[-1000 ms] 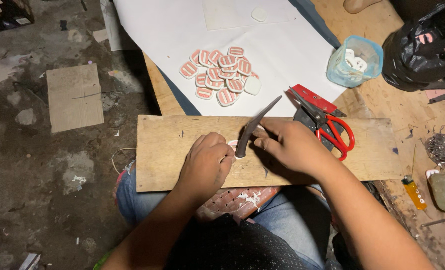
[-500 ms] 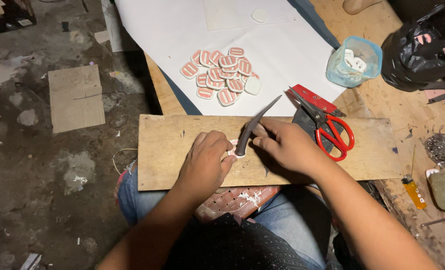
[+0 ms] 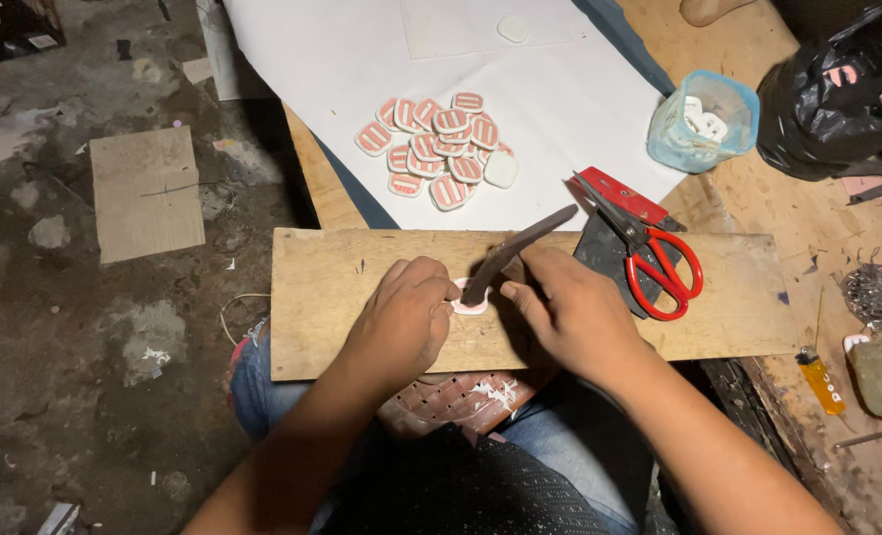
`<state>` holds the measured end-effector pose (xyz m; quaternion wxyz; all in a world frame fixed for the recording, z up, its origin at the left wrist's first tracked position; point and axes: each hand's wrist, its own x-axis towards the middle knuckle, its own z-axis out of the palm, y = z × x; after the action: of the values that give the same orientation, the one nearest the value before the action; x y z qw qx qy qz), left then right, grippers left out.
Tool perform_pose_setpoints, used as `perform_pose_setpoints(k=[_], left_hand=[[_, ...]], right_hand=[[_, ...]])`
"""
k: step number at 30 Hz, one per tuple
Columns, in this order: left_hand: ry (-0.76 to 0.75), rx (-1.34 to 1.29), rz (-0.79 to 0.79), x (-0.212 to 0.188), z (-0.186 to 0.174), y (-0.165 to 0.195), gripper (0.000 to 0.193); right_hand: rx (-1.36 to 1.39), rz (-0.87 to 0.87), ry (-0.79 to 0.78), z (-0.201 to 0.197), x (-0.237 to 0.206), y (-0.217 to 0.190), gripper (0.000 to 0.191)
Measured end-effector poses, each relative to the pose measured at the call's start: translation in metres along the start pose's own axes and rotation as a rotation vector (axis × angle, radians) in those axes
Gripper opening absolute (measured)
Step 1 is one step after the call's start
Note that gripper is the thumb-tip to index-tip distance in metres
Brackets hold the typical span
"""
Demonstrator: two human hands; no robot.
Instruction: The person repeatedly picks up small white foam pieces, trims their edges with red-handled scissors, and then uses a curved metal tool to press and shape the foam. Finished pieces are placed on a white sheet on the table.
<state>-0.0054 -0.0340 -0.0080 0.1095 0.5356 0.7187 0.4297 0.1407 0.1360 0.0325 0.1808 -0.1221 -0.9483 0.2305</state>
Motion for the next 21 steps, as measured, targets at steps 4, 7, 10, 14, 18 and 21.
perform_pose_setpoints(k=[4,7,10,14,18,21], left_hand=[[0.016,-0.006,-0.036,0.0,0.003,0.0,0.015],[0.029,-0.004,-0.03,-0.001,0.003,0.001,0.015],[0.044,0.008,-0.013,-0.002,0.003,0.003,0.014],[0.075,0.022,0.046,-0.004,0.001,0.006,0.014],[0.091,0.062,0.049,-0.005,0.004,0.011,0.015],[0.069,0.106,0.0,-0.004,0.008,0.013,0.017]], right_hand=[[-0.035,-0.007,-0.045,0.006,-0.013,-0.006,0.028],[-0.013,0.023,-0.02,0.003,-0.018,-0.007,0.025],[-0.023,0.028,0.078,0.005,-0.023,-0.009,0.023],[0.049,0.109,0.045,0.006,-0.031,-0.008,0.027],[0.049,0.176,0.096,0.002,-0.039,-0.004,0.027],[0.14,0.071,0.126,0.005,-0.045,-0.007,0.038]])
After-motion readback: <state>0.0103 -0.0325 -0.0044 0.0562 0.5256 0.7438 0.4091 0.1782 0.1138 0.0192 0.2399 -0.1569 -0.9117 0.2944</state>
